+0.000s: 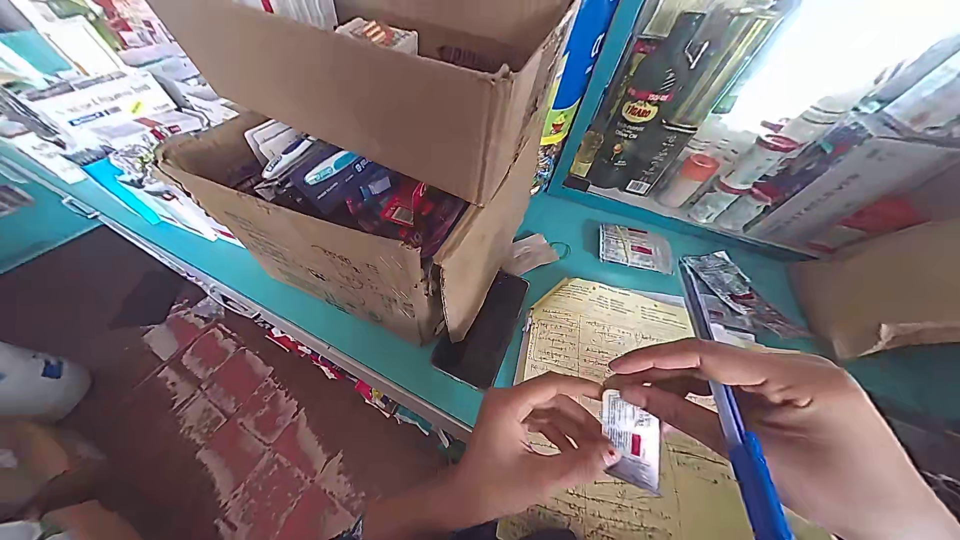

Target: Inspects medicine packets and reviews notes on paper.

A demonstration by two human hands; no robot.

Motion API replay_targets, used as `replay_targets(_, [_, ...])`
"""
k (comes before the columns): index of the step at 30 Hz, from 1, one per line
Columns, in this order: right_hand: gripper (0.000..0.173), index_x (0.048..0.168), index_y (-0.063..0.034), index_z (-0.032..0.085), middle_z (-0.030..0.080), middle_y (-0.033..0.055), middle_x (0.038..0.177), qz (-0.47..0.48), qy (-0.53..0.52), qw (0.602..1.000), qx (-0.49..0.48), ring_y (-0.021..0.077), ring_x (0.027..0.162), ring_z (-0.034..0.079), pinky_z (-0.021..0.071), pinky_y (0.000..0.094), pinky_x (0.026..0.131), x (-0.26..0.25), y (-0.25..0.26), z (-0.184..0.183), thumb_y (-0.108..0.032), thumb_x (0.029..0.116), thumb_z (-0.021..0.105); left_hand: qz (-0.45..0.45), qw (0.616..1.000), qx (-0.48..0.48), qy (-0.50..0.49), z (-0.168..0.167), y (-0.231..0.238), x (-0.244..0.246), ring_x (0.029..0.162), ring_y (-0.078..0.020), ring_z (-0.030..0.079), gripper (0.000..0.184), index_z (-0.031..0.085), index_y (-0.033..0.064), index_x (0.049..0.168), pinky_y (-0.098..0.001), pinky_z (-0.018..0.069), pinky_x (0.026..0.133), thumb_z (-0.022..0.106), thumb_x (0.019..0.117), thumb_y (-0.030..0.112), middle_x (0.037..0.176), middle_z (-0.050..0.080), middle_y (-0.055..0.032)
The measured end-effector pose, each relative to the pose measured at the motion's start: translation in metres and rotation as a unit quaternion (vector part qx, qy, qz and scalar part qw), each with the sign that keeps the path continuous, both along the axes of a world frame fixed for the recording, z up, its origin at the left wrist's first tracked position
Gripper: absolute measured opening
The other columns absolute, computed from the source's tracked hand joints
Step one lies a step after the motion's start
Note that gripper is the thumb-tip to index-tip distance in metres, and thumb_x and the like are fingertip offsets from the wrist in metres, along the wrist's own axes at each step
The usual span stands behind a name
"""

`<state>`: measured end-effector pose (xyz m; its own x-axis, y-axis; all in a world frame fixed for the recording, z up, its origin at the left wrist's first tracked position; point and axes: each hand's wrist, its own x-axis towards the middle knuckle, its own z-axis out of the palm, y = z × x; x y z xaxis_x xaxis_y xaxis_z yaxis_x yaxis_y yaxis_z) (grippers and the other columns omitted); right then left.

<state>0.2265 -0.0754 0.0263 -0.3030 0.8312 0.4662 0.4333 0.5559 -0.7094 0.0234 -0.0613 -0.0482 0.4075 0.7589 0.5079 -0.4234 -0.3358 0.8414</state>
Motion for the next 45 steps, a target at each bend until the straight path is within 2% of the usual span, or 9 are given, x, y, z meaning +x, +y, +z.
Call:
replay_targets(3, [0.019, 0.114, -0.012, 0.07, 0.076, -0.0078, 0.105, -0.017, 0.033, 0.999, 0.001, -0.002, 0.089, 0.071, 0.0586, 0.0124, 0.078, -0.005, -0.004, -0.005, -0.023, 0.1, 0.066, 0.027, 0.999, -0.005, -0.023, -0.003, -0.008, 0.007, 0.086, -0.0015, 0.07, 0.044, 0.054, -0.0142, 0.126, -0.0189, 0.0598, 0.075, 0.07, 0.0866, -0.005, 0.098, 0.072, -0.0046])
replay_targets(6, [0.023, 0.117, -0.009, 0.067, 0.075, -0.0056, 0.111, -0.024, 0.027, 0.999, -0.022, -0.0002, 0.096, 0.072, 0.0605, 0.0154, 0.083, -0.006, -0.012, -0.004, -0.021, 0.0973, 0.069, 0.084, 0.995, 0.006, -0.051, -0.005, -0.01, 0.009, 0.089, -0.0022, 0.071, 0.043, 0.053, -0.0101, 0.126, -0.0203, 0.0613, 0.076, 0.07, 0.0878, -0.004, 0.106, 0.072, -0.0046])
replay_targets(10, [0.019, 0.111, 0.0002, 0.069, 0.076, -0.0024, 0.104, -0.02, 0.01, 0.997, -0.07, -0.0047, 0.091, 0.07, 0.0589, 0.0128, 0.082, -0.01, -0.022, 0.0, -0.007, 0.0939, 0.07, 0.112, 0.991, 0.011, -0.072, -0.005, -0.011, 0.011, 0.092, -0.0026, 0.071, 0.042, 0.052, -0.006, 0.126, -0.0216, 0.0619, 0.077, 0.07, 0.0878, -0.006, 0.112, 0.07, -0.0039])
replay_targets(18, [0.018, 0.11, 0.0039, 0.07, 0.076, 0.0042, 0.099, -0.012, -0.034, 0.997, -0.067, -0.0057, 0.089, 0.069, 0.0561, 0.0109, 0.081, -0.005, -0.021, 0.005, -0.009, 0.097, 0.067, 0.106, 0.991, 0.0, -0.087, -0.006, -0.014, 0.016, 0.093, -0.002, 0.071, 0.041, 0.051, 0.0018, 0.125, -0.0215, 0.062, 0.078, 0.07, 0.0892, -0.005, 0.112, 0.067, -0.0004])
replay_targets(28, [0.018, 0.109, 0.0029, 0.072, 0.076, 0.0067, 0.096, -0.011, -0.043, 0.998, -0.05, -0.0052, 0.085, 0.067, 0.0541, 0.0098, 0.078, -0.002, -0.02, 0.0, -0.009, 0.0971, 0.067, 0.097, 0.991, -0.006, -0.089, -0.008, -0.016, 0.02, 0.094, -0.002, 0.071, 0.043, 0.049, 0.0059, 0.124, -0.0219, 0.0619, 0.079, 0.07, 0.089, -0.005, 0.11, 0.067, 0.0019])
replay_targets(38, [0.018, 0.109, 0.003, 0.072, 0.075, 0.0082, 0.095, 0.003, -0.053, 0.998, -0.046, -0.0046, 0.085, 0.067, 0.053, 0.0101, 0.078, 0.0, -0.023, 0.004, -0.009, 0.0976, 0.066, 0.084, 0.992, -0.007, -0.095, -0.006, -0.021, 0.02, 0.096, -0.0002, 0.07, 0.043, 0.051, 0.0051, 0.127, -0.0206, 0.0614, 0.08, 0.07, 0.0901, -0.004, 0.119, 0.067, 0.0026])
replay_targets(45, [0.017, 0.109, 0.0023, 0.072, 0.075, 0.0082, 0.095, 0.013, -0.053, 0.997, -0.053, -0.0054, 0.085, 0.065, 0.0514, 0.0096, 0.076, 0.0, -0.026, 0.006, -0.01, 0.0979, 0.066, 0.078, 0.992, 0.004, -0.097, -0.005, -0.023, 0.019, 0.1, 0.001, 0.068, 0.044, 0.052, -0.0005, 0.129, -0.0189, 0.0602, 0.082, 0.071, 0.0904, -0.002, 0.122, 0.065, 0.0004])
